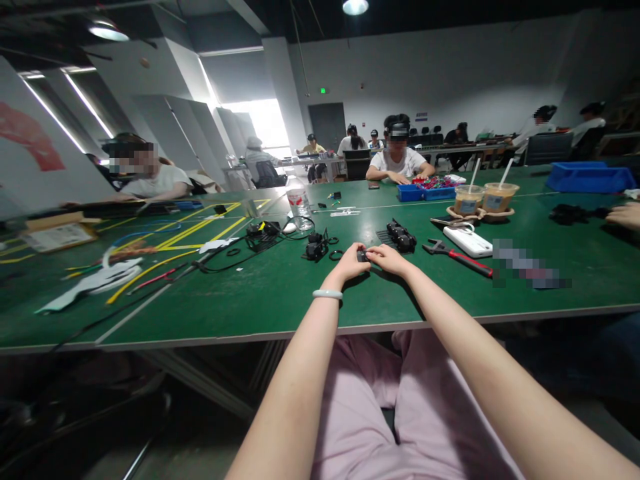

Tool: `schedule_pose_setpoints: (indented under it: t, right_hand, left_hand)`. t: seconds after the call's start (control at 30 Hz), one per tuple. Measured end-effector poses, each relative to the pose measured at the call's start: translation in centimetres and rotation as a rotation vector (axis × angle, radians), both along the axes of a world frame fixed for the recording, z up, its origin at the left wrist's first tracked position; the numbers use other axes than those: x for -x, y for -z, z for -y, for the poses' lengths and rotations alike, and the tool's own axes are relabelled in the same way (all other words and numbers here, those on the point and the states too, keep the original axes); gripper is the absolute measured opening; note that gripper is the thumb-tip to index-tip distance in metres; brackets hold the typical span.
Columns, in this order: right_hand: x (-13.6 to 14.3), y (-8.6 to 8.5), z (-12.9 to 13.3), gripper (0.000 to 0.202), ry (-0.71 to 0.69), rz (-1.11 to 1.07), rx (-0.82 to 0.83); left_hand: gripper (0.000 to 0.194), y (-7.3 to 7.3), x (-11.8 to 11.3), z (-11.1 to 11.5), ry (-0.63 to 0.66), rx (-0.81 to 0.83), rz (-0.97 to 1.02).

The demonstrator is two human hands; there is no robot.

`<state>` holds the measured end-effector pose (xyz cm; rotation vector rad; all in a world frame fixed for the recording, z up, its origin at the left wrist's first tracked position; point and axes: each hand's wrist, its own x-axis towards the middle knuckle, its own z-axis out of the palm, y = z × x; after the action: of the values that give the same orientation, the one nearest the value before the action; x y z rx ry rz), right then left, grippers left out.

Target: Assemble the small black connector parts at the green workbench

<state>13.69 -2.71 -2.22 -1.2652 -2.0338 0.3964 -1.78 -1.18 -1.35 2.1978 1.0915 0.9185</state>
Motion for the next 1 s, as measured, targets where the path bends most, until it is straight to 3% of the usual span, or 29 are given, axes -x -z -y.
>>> schedule_pose_setpoints:
  t: [1.0]
  right_hand:
    - [0.18, -0.1, 0.08, 0.033, 0.025, 0.001, 0.002]
  left_hand:
    - [0.045, -0.05, 0.08, -0.03, 0.014, 0.007, 0.012]
